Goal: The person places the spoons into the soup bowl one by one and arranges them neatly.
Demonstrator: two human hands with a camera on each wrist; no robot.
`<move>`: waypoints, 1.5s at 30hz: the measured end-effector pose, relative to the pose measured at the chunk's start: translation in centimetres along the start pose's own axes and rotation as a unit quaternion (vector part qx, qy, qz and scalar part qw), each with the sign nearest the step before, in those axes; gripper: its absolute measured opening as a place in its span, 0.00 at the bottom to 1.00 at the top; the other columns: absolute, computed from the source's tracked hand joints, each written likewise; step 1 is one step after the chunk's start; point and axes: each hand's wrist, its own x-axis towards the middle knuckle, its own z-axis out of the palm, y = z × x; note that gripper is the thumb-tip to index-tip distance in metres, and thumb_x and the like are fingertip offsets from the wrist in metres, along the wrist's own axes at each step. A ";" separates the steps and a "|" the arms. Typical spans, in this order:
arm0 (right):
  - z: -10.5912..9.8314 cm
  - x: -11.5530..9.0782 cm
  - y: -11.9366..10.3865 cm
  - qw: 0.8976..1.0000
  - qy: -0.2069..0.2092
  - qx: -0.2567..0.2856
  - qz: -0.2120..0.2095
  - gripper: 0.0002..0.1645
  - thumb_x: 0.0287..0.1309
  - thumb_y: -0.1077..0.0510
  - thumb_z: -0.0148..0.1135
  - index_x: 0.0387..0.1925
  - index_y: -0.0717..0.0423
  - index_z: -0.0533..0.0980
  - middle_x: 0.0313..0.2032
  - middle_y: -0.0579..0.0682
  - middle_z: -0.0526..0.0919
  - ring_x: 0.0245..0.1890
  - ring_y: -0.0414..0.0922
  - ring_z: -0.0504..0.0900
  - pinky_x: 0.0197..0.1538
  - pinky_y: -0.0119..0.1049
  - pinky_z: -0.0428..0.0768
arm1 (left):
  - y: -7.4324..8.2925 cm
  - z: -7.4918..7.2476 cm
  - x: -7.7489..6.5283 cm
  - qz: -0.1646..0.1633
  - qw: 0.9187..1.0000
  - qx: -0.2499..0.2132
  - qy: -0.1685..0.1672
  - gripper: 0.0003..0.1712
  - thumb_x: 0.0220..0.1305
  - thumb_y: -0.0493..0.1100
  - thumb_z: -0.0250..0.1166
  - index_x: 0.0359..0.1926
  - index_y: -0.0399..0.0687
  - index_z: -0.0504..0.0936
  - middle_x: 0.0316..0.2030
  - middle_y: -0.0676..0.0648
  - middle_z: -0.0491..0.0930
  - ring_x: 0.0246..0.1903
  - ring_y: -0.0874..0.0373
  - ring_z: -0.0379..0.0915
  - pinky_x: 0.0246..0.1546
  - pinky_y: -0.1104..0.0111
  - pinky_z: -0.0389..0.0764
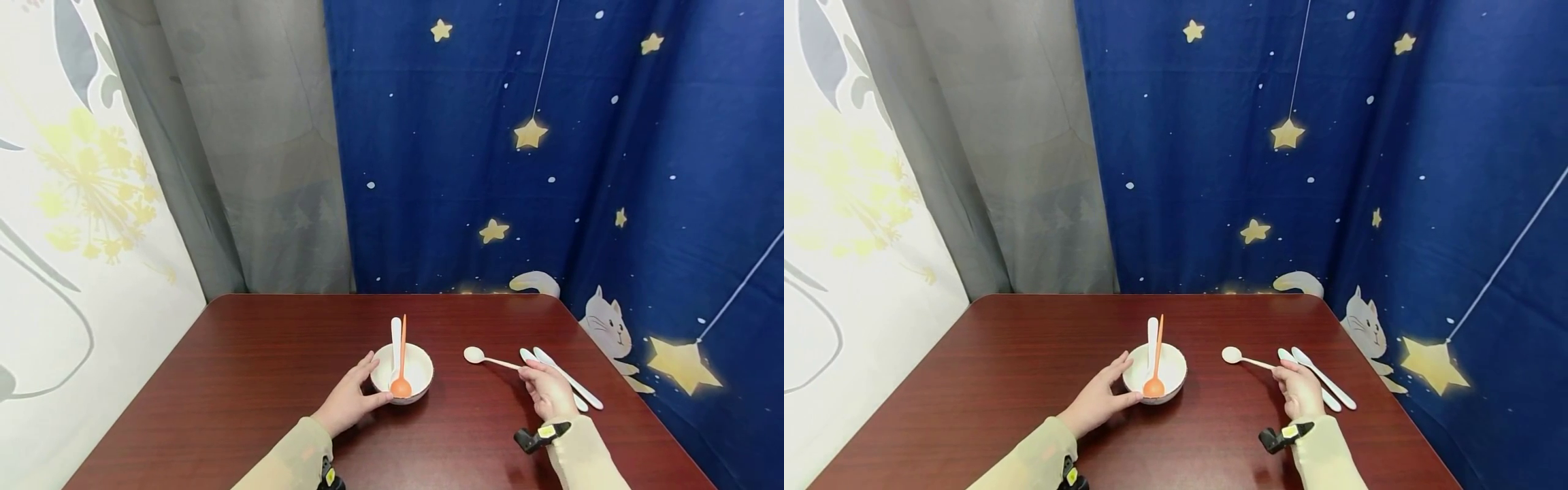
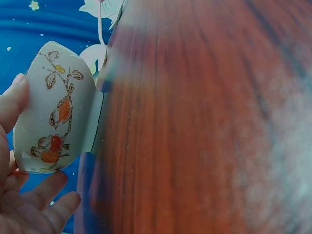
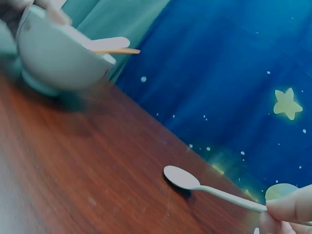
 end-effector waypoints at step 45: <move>3.7 1.6 -0.6 0.993 0.096 0.021 -0.066 0.17 0.64 0.60 0.60 0.51 0.60 0.68 0.30 0.39 0.80 0.29 0.44 0.87 0.39 0.44 0.83 | -0.1 0.1 0.0 0.000 1.000 -0.003 0.002 0.50 0.53 0.61 0.70 0.69 0.37 0.65 0.72 0.41 0.54 0.70 0.45 0.51 0.65 0.49 0.59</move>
